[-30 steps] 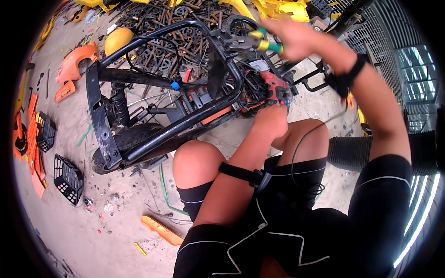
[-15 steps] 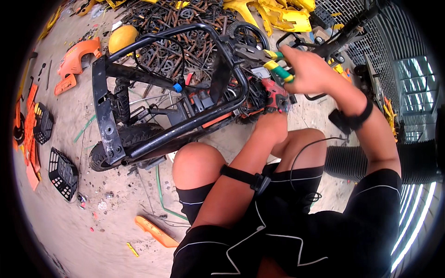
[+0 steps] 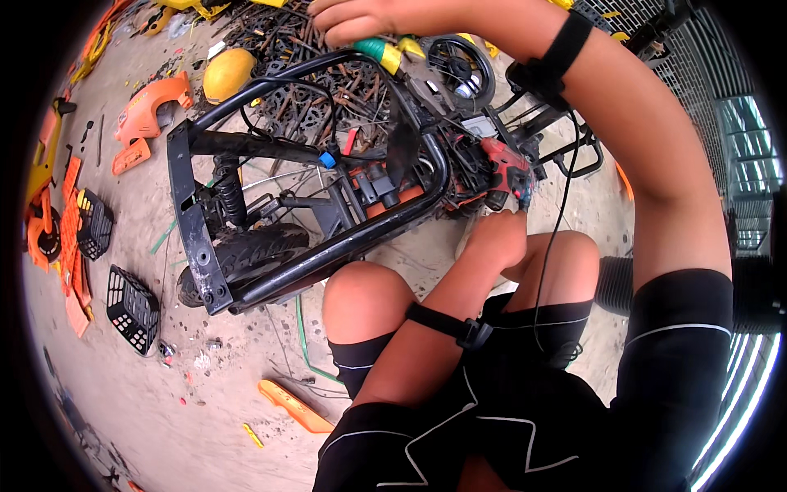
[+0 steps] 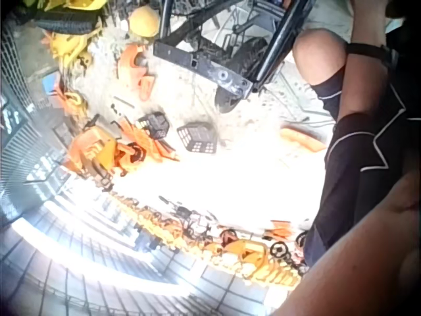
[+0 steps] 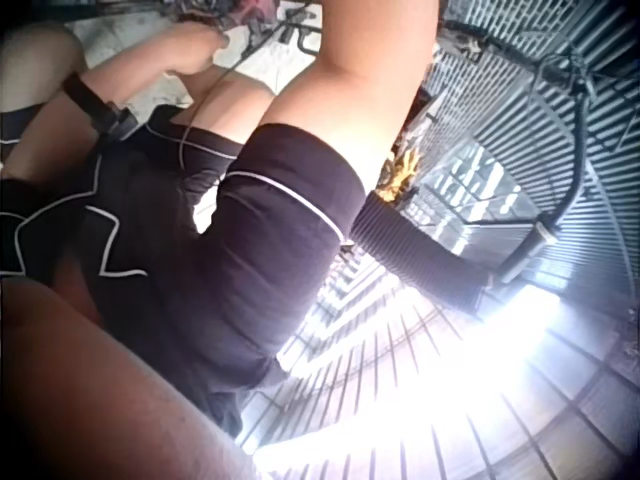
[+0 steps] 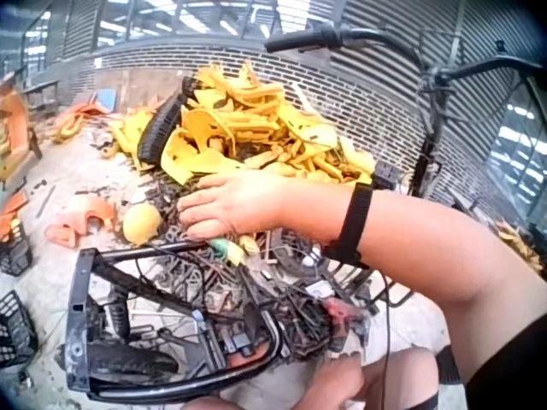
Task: The person uses pliers to twist and secure a wire on a black motorcycle frame while sitting in a large warehouse filled with yellow parts.
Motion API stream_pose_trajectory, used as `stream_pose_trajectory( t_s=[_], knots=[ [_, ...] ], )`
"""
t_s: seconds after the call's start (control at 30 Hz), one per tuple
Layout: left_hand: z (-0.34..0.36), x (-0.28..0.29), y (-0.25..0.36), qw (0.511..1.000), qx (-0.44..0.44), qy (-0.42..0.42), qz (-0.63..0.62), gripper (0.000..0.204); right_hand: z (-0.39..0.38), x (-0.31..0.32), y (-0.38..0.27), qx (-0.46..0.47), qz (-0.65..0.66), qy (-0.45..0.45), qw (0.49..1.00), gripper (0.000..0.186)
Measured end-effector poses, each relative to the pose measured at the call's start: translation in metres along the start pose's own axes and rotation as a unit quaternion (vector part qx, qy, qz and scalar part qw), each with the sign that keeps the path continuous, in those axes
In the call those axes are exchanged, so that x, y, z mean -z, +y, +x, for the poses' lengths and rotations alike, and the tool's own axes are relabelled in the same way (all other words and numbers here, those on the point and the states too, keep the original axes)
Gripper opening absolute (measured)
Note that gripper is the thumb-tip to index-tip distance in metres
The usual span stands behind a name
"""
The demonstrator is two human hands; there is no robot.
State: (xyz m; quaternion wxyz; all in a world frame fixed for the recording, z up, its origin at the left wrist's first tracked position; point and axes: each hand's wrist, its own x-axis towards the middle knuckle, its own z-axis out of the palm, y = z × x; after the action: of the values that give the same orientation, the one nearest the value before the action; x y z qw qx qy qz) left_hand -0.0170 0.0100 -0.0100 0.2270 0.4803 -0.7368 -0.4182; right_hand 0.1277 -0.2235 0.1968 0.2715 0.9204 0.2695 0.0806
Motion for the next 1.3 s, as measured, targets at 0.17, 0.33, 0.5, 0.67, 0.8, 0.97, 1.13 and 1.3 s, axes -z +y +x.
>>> stream_pose_trajectory(
  t_s=[0.17,0.33,0.5,0.67,0.8,0.97,1.13,1.3],
  knots=[
    [-0.005,0.000,0.004,1.000,-0.021,0.018,-0.005,0.023,-0.106,0.047,-0.077,-0.325,0.122,-0.193,0.918,0.070],
    [-0.009,0.009,-0.007,0.998,0.004,0.058,-0.024,0.026,-0.043,0.122,-0.201,-0.628,0.238,-0.316,0.670,0.058],
    [-0.012,0.016,0.003,0.963,-0.204,0.176,-0.033,0.063,-0.030,0.129,-0.228,-0.696,0.252,-0.273,0.615,0.059],
    [0.002,0.019,-0.005,0.998,0.029,-0.036,0.046,0.069,-0.059,0.093,-0.239,-0.687,0.084,-0.143,0.708,0.061],
    [0.000,0.023,-0.006,0.999,0.014,-0.015,0.033,0.037,-0.059,0.077,-0.238,-0.708,0.057,-0.049,0.702,0.068],
    [-0.003,0.015,-0.014,0.998,-0.015,0.060,-0.015,0.034,-0.063,0.042,-0.253,-0.721,0.137,0.059,0.677,0.080],
    [-0.010,0.023,-0.011,0.991,0.089,-0.022,0.099,0.039,-0.089,0.036,-0.242,-0.729,0.256,0.191,0.605,0.080],
    [-0.016,0.022,-0.018,0.983,0.097,-0.002,0.152,0.045,-0.114,0.038,-0.230,-0.749,0.573,0.120,0.311,0.064]
  ],
)
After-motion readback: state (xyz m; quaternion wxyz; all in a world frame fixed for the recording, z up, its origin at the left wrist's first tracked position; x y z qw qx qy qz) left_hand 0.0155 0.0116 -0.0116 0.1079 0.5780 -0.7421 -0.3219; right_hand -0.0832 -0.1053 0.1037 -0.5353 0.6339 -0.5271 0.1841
